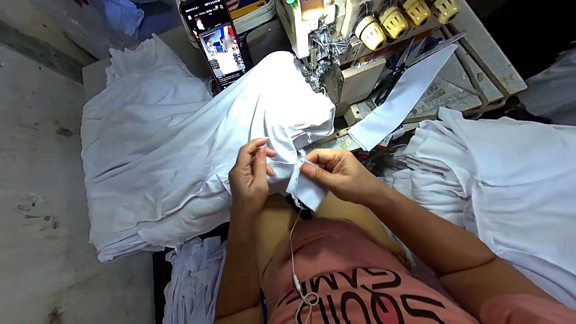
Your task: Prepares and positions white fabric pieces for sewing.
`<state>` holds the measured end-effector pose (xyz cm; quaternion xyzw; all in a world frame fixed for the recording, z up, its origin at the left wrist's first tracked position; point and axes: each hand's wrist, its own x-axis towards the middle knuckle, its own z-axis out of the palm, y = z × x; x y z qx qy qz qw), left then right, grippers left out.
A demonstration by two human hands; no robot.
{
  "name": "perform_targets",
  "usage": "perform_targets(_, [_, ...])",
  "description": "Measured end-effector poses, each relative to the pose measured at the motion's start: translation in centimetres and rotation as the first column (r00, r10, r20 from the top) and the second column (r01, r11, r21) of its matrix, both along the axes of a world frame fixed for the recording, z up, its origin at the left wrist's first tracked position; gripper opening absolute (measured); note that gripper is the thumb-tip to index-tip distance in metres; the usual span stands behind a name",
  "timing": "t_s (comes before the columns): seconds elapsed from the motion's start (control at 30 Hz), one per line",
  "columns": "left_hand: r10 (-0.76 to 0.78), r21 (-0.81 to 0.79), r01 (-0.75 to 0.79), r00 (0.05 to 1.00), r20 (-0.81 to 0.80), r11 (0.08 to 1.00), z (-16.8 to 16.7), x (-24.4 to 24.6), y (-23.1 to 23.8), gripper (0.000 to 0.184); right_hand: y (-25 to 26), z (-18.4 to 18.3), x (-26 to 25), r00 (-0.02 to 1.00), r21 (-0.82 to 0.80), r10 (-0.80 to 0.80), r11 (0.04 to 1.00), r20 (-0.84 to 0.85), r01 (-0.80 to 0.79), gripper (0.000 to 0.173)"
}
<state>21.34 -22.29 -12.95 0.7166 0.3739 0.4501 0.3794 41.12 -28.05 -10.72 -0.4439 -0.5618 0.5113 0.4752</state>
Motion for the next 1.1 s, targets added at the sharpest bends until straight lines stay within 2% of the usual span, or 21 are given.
perform_targets(0.07, [-0.082,-0.15,0.128,0.956,0.28,0.98,-0.5,0.3,-1.7,0.038,0.0,0.0,-0.2,0.992,-0.065,-0.103,0.993,-0.075,0.099,0.01])
perform_targets(0.1, [-0.123,-0.182,0.197,0.927,0.353,0.963,-0.9,0.7,-2.6,0.048,0.0,0.0,-0.4,0.985,-0.104,-0.136,0.987,-0.109,0.125,0.01])
perform_targets(0.17, [-0.188,-0.132,0.254,0.906,0.378,0.958,-2.0,1.5,-3.7,0.06,0.0,-0.1,-0.6,0.974,-0.16,-0.166,0.977,-0.154,0.141,0.011])
perform_targets(0.2, [-0.199,-0.071,0.239,0.91,0.363,0.968,-2.6,1.8,-3.7,0.058,0.1,-0.1,-0.7,0.973,-0.174,-0.168,0.975,-0.161,0.139,0.01])
perform_targets(0.27, [-0.207,0.097,0.187,0.942,0.265,0.978,-3.3,1.5,-2.8,0.036,0.1,-0.1,-0.6,0.98,-0.172,-0.155,0.976,-0.128,0.132,0.009])
perform_targets(0.33, [-0.231,0.242,0.195,0.964,0.131,0.951,-3.0,0.5,-1.6,0.015,0.1,-0.1,-0.2,0.992,-0.12,-0.12,0.986,-0.03,0.115,0.009])
perform_targets(0.37, [-0.253,0.273,0.228,0.965,0.061,0.935,-2.5,-0.1,-1.0,0.011,0.2,-0.2,0.0,0.995,-0.073,-0.09,0.993,0.042,0.093,0.009])
perform_targets(0.47, [-0.344,0.26,0.363,0.932,-0.117,0.895,-0.9,-1.3,0.2,0.014,0.3,-0.3,0.8,0.973,0.051,0.038,0.997,0.226,-0.051,0.014])
perform_targets(0.6, [-0.449,0.15,0.491,0.86,-0.243,0.858,0.2,-1.4,1.0,0.024,0.4,0.0,1.5,0.942,0.093,0.237,0.96,0.237,-0.265,0.03])
perform_targets(0.7, [-0.585,0.026,0.589,0.805,-0.098,0.807,-0.6,-0.7,1.6,0.033,0.3,0.6,1.9,0.914,0.064,0.34,0.93,0.22,-0.362,0.036])
perform_targets(0.77, [-0.672,-0.105,0.688,0.724,0.154,0.718,-1.7,-0.1,1.6,0.032,0.3,0.8,2.0,0.901,0.05,0.365,0.921,0.236,-0.386,0.035])
perform_targets(0.87, [-0.614,-0.247,0.803,0.579,0.536,0.542,-3.1,1.3,0.6,0.01,0.0,0.9,2.2,0.896,0.041,0.359,0.923,0.26,-0.382,0.028])
perform_targets(0.93, [-0.547,-0.272,0.84,0.519,0.656,0.47,-3.4,2.0,0.0,0.005,-0.1,0.7,2.3,0.902,0.053,0.341,0.929,0.264,-0.367,0.029])
perform_targets(1.0, [-0.512,-0.305,0.82,0.548,0.661,0.484,-3.1,2.3,-0.2,0.008,-0.3,0.5,2.7,0.912,0.061,0.31,0.939,0.269,-0.338,0.029])
perform_targets(1.1, [-0.546,-0.389,0.701,0.711,0.443,0.598,-1.8,1.7,0.3,0.016,-0.6,0.2,3.0,0.927,0.081,0.242,0.958,0.288,-0.275,0.026])
